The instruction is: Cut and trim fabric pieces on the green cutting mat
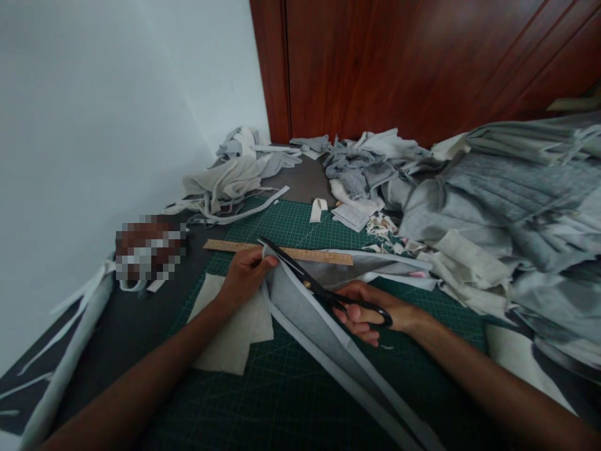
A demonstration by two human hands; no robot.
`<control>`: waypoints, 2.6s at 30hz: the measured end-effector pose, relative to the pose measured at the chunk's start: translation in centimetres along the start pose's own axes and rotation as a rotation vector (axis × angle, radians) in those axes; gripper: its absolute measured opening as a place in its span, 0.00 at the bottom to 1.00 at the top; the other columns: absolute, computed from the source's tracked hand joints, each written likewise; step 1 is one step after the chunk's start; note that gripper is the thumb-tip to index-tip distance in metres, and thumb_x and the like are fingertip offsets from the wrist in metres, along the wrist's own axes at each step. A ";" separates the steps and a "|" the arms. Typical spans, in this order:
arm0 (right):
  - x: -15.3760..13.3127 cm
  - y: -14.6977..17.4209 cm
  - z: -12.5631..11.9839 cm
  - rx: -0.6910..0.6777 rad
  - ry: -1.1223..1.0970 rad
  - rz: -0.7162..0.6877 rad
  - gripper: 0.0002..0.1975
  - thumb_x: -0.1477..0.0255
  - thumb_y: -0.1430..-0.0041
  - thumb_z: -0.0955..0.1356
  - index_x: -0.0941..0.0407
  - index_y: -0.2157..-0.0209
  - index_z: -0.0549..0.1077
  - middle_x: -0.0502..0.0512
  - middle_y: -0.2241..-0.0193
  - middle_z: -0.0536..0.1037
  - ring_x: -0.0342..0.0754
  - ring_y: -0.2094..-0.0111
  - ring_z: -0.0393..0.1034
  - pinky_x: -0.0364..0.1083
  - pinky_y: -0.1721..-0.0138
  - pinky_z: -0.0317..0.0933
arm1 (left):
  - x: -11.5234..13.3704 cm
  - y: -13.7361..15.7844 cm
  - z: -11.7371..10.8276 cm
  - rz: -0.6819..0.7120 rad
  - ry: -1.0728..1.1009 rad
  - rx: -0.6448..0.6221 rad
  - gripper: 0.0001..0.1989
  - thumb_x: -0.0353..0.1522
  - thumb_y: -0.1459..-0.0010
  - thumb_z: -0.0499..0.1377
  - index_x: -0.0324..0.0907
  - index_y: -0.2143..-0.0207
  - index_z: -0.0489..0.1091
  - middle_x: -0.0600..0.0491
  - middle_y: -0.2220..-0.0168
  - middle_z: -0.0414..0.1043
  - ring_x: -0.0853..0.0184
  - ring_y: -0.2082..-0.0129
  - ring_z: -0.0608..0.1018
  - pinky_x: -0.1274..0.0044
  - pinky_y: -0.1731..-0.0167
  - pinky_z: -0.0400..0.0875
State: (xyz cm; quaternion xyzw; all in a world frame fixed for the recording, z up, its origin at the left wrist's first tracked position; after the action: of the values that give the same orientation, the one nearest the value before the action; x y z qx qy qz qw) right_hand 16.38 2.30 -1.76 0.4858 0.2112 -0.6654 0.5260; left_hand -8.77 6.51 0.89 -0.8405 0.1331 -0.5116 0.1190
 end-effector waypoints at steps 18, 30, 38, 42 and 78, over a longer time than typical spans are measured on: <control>0.5 0.3 -0.6 0.119 0.047 -0.037 0.30 0.43 0.46 0.74 0.54 0.69 0.66 0.38 0.84 0.64 0.36 0.88 0.56 0.38 0.88 0.59 | 0.7 0.4 0.6 0.083 -0.001 -0.122 0.27 0.54 0.34 0.56 0.43 0.73 0.76 0.51 0.72 0.76 0.62 0.70 0.78 0.72 0.67 0.73; -4.8 2.2 -2.3 0.796 0.909 -0.196 0.21 0.54 0.43 0.75 0.54 0.75 0.67 0.46 0.78 0.67 0.42 0.76 0.58 0.42 0.75 0.49 | 4.8 2.1 -1.2 0.588 -0.286 0.089 0.12 0.24 0.36 0.57 0.46 0.54 0.71 0.51 0.59 0.74 0.64 0.60 0.76 0.71 0.59 0.74; -8.1 6.8 -6.8 1.394 1.462 0.038 0.11 0.63 0.39 0.71 0.55 0.61 0.77 0.60 0.68 0.82 0.55 0.68 0.74 0.48 0.68 0.56 | 6.4 3.4 0.4 0.806 -0.435 -0.182 0.15 0.21 0.39 0.56 0.50 0.60 0.76 0.56 0.62 0.80 0.63 0.59 0.78 0.68 0.54 0.72; -8.3 9.7 -10.3 1.504 1.592 0.166 0.14 0.69 0.40 0.70 0.57 0.53 0.79 0.64 0.64 0.84 0.59 0.64 0.78 0.49 0.66 0.61 | 6.8 3.5 0.5 0.858 -0.464 -0.246 0.15 0.21 0.36 0.54 0.49 0.60 0.76 0.57 0.62 0.81 0.64 0.58 0.78 0.69 0.52 0.71; -3.4 1.7 5.4 0.482 1.402 0.071 0.24 0.73 0.34 0.67 0.59 0.38 0.69 0.65 0.47 0.82 0.58 0.52 0.79 0.54 0.53 0.70 | 6.2 2.5 -1.6 0.720 -0.558 0.000 0.08 0.27 0.34 0.56 0.43 0.69 0.68 0.54 0.72 0.74 0.70 0.74 0.76 0.79 0.74 0.68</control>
State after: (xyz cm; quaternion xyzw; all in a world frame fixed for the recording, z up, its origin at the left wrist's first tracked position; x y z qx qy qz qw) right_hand 15.59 -0.91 3.93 0.9051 0.3297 -0.2096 0.1675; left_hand -7.73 1.99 5.88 -0.8464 0.3797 -0.1914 0.3205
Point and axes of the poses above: each hand's wrist, its own y-axis away from the middle knuckle, its own z-axis out of the palm, x = y × z, the point moved 4 cm from there along -y, towards the middle knuckle
